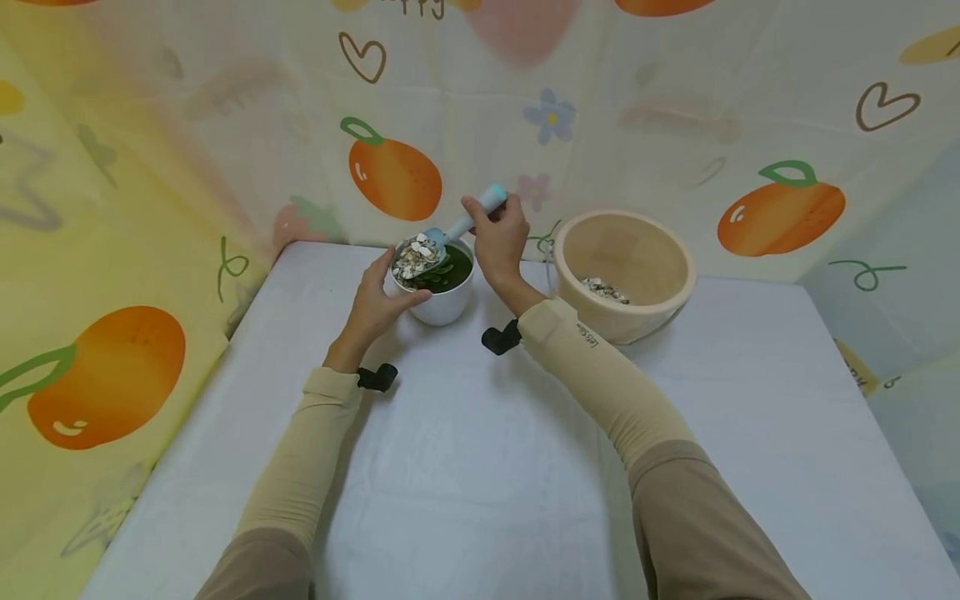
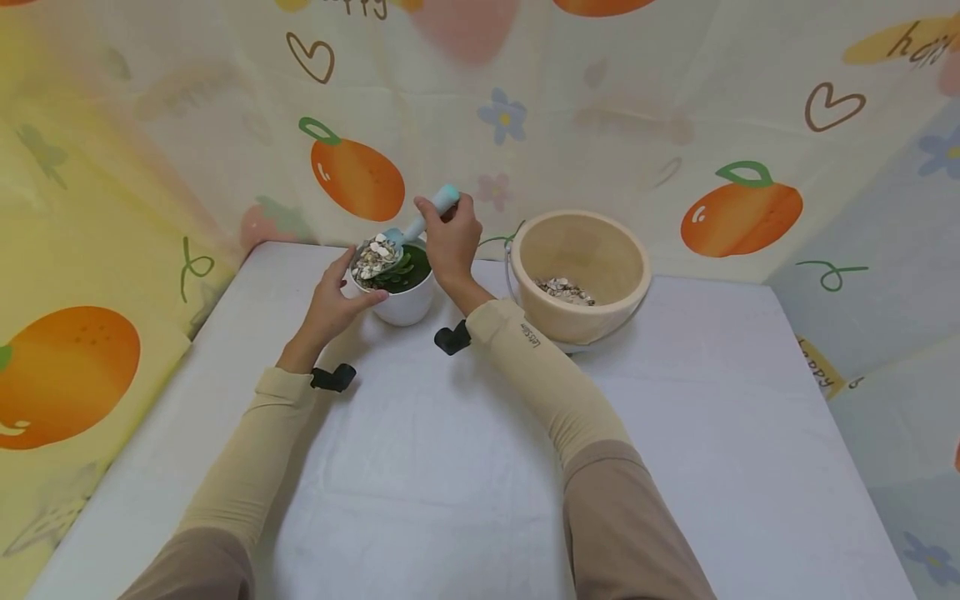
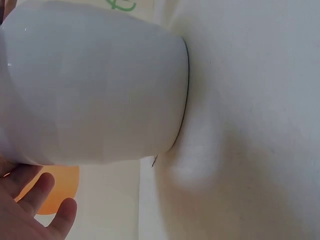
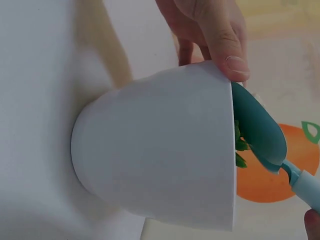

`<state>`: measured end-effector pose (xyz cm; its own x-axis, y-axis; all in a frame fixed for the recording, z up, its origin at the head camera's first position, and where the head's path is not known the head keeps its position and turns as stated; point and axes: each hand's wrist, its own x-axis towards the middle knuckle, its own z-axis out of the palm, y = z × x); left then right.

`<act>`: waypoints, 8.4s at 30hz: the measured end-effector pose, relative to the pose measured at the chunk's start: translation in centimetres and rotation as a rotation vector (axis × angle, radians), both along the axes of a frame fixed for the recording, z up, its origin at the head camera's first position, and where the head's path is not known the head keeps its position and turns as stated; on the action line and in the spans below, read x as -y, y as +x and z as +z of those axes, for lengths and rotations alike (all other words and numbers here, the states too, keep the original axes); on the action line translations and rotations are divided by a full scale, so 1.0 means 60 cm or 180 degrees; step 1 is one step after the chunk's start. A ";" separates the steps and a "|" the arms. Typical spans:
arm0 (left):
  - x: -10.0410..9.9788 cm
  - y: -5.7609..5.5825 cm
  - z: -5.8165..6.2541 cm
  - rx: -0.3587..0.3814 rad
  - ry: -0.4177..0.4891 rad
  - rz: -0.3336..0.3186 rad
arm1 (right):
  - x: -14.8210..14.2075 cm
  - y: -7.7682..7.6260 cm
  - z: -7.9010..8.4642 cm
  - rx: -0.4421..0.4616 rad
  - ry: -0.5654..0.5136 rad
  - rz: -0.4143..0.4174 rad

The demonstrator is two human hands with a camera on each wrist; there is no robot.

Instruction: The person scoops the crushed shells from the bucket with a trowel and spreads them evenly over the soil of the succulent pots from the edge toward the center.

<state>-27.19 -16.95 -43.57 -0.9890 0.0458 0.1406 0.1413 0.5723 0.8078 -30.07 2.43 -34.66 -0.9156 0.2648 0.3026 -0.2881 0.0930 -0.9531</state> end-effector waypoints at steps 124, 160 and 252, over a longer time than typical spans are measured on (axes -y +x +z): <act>0.010 -0.028 -0.001 0.0205 0.0071 -0.0238 | -0.002 0.021 -0.021 -0.0435 0.0745 0.0542; 0.007 -0.024 -0.003 0.0098 0.0100 -0.0174 | 0.010 0.070 0.024 -0.0718 0.0919 0.0428; -0.002 -0.018 -0.006 -0.0069 0.0274 0.0083 | 0.034 0.027 -0.020 -0.1155 0.1009 0.0217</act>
<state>-28.25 -16.82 -43.95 -0.9864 0.0068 0.1642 0.1452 0.5045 0.8511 -28.45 0.37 -35.86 -0.7481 0.0510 0.6616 -0.6121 0.3318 -0.7178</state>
